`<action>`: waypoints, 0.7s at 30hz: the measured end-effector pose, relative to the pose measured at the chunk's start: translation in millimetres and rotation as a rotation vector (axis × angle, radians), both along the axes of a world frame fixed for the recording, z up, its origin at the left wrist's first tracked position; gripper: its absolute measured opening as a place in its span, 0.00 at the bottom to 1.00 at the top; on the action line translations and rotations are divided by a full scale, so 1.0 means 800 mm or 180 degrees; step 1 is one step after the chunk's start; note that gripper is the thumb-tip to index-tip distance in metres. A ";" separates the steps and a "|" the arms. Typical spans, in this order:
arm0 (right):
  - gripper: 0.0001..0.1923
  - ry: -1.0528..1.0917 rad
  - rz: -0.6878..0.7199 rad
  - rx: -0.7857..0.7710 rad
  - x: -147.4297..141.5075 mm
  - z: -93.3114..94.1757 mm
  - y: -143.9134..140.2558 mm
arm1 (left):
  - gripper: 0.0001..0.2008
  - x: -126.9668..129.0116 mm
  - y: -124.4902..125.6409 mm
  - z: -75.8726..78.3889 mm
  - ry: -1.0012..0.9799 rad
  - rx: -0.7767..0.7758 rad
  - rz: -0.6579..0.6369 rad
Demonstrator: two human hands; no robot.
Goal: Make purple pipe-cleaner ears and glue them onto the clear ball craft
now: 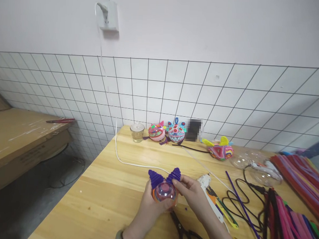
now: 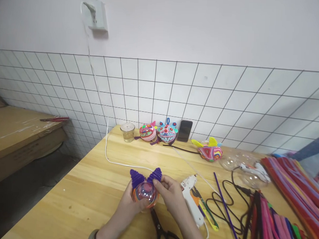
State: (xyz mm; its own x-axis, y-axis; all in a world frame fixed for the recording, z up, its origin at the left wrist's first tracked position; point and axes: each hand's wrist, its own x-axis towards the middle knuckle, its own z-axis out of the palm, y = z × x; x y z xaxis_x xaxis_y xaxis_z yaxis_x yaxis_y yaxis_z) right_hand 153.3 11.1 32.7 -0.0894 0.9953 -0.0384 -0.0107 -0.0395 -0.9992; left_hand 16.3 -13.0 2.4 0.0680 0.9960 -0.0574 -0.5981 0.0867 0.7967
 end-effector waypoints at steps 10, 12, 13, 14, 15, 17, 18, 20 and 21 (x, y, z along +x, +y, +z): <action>0.22 0.0079 -0.0120 -0.0107 -0.006 0.002 0.001 | 0.35 0.000 0.001 -0.003 0.0130 0.0006 0.0003; 0.22 0.0090 -0.0096 -0.0123 -0.006 0.000 0.001 | 0.35 0.000 0.001 -0.002 0.0131 -0.0027 0.0023; 0.22 0.0093 -0.0077 -0.0131 -0.005 0.000 0.001 | 0.35 0.001 0.001 -0.002 0.0127 -0.0036 0.0049; 0.21 0.0098 -0.0060 -0.0134 -0.005 -0.001 0.001 | 0.35 0.001 0.001 -0.001 0.0123 -0.0042 0.0080; 0.21 0.0103 -0.0048 -0.0132 -0.004 -0.002 0.001 | 0.35 0.001 0.001 -0.001 0.0122 -0.0046 0.0104; 0.21 0.0111 -0.0027 -0.0122 -0.003 -0.004 0.001 | 0.35 0.002 0.001 -0.002 0.0120 -0.0054 0.0112; 0.21 0.0113 -0.0019 -0.0119 -0.003 -0.005 0.001 | 0.35 0.002 0.001 -0.002 0.0121 -0.0059 0.0104; 0.20 0.0113 -0.0008 -0.0119 -0.003 -0.007 0.001 | 0.35 0.002 0.001 -0.002 0.0127 -0.0083 0.0085; 0.20 0.0113 -0.0003 -0.0123 -0.003 -0.008 0.001 | 0.35 0.002 0.001 -0.003 0.0126 -0.0093 0.0080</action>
State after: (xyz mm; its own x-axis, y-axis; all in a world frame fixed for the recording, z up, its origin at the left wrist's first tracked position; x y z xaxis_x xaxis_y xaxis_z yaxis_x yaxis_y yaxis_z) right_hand 151.2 11.6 26.6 -0.0904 0.9932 -0.0737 -0.0462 -0.0781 -0.9959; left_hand 17.7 -12.1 0.4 0.0400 0.9953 -0.0886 -0.5684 0.0956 0.8172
